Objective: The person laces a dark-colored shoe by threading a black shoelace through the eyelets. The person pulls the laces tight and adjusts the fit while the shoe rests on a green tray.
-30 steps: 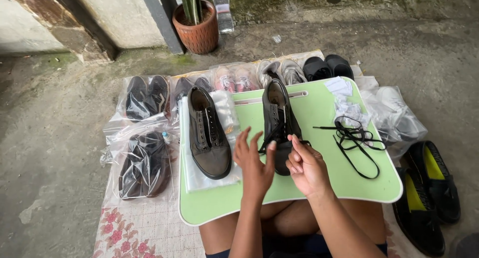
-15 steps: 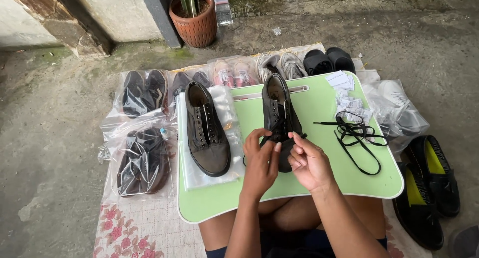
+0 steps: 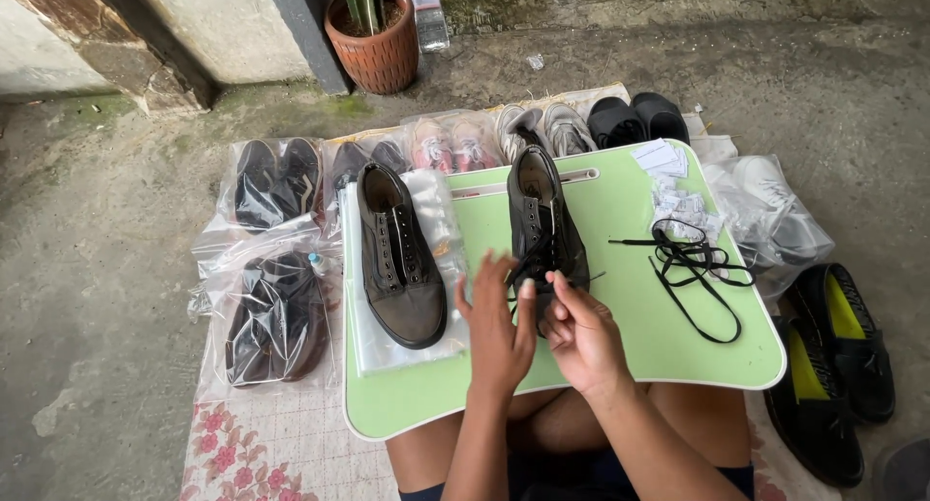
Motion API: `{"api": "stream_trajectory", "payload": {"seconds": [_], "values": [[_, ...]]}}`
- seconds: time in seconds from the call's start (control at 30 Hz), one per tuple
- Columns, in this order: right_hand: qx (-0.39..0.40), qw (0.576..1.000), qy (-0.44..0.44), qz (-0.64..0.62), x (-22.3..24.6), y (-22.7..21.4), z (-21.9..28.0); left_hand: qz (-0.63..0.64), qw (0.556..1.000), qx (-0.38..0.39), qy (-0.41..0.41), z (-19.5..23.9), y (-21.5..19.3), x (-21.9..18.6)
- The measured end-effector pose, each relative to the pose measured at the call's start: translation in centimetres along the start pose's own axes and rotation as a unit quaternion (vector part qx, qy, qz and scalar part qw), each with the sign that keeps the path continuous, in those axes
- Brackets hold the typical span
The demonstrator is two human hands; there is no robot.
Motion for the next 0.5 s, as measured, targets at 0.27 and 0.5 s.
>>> {"api": "stream_trajectory", "payload": {"seconds": [0.27, 0.5], "values": [[-0.017, 0.999, 0.048, 0.011, -1.0, 0.3, 0.8, 0.052, 0.997, -0.054, -0.01, 0.9, 3.5, 3.1], [0.001, 1.0, 0.003, 0.023, 0.9, -1.0, -0.7, 0.064, 0.998, -0.024, 0.006, 0.4, 3.0, 4.1]]}}
Point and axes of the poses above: each hand's wrist, its own z-axis away from the middle knuckle, its own y-axis out of the palm, x = y × z, the point moved 4 cm from there along -z, towards the middle knuckle, and after that the axes turned 14 degrees about x, right-handed, at the moved point
